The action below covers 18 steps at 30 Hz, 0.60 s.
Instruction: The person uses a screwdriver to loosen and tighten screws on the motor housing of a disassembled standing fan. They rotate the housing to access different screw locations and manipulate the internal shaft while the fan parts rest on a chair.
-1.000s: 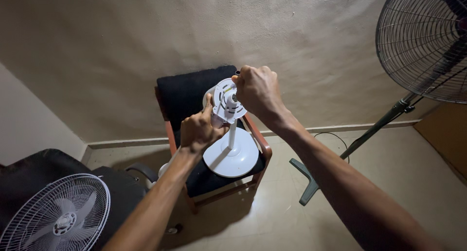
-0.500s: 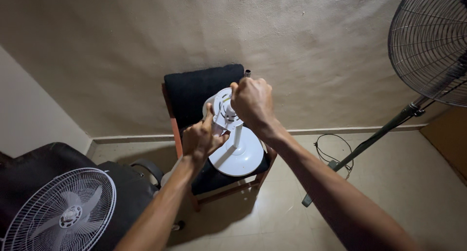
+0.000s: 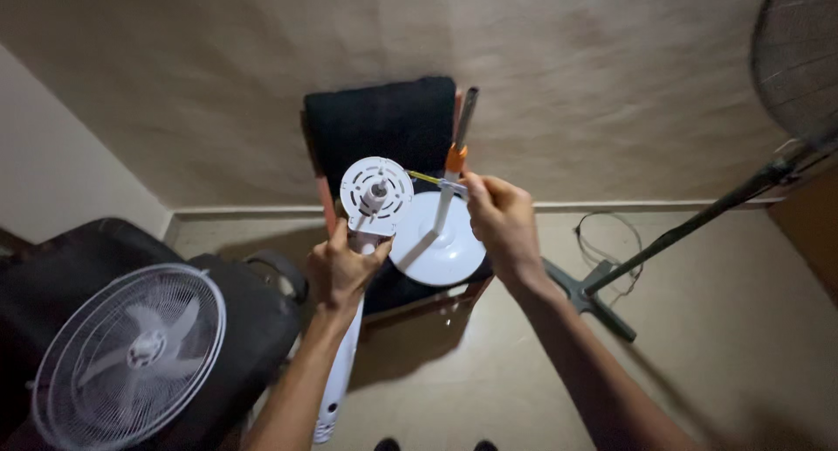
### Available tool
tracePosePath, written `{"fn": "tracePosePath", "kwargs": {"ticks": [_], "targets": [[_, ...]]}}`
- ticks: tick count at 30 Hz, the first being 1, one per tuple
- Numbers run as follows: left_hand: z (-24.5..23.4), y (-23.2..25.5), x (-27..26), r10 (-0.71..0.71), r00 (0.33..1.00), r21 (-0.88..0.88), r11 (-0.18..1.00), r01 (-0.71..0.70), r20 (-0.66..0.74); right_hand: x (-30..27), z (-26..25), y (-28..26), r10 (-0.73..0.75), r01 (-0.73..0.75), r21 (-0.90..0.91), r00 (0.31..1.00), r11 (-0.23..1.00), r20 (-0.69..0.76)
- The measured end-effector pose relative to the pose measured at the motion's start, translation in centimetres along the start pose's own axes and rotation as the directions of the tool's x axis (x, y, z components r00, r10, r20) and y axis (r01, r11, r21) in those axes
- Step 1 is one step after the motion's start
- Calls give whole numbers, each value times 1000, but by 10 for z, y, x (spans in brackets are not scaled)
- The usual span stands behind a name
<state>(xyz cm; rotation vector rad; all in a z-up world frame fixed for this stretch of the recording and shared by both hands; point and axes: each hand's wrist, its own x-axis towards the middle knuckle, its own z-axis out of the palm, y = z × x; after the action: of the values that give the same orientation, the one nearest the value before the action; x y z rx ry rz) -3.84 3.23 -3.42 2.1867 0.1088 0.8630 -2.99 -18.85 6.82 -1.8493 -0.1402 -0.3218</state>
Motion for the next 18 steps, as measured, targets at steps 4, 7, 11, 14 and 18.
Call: {"fn": "tracePosePath", "kwargs": {"ticks": [4,7,11,14,18], "targets": [[-1,-17,-18,-15,999,-238,971,5,-41,-27,-4,42,318,-449,548,892,706,322],[9,-26,-23,-132,991,-315,941,126,3,-40,2,75,382,-549,544,834,634,397],[29,-33,-25,-212,977,-471,862,188,2,-58,30,123,367,-578,565,814,589,451],[43,-37,-33,-264,965,-651,735,192,-13,-68,63,165,368,-556,543,828,629,423],[51,-53,-47,-444,896,-361,836,414,0,-73,106,206,305,-424,417,896,804,323]]}}
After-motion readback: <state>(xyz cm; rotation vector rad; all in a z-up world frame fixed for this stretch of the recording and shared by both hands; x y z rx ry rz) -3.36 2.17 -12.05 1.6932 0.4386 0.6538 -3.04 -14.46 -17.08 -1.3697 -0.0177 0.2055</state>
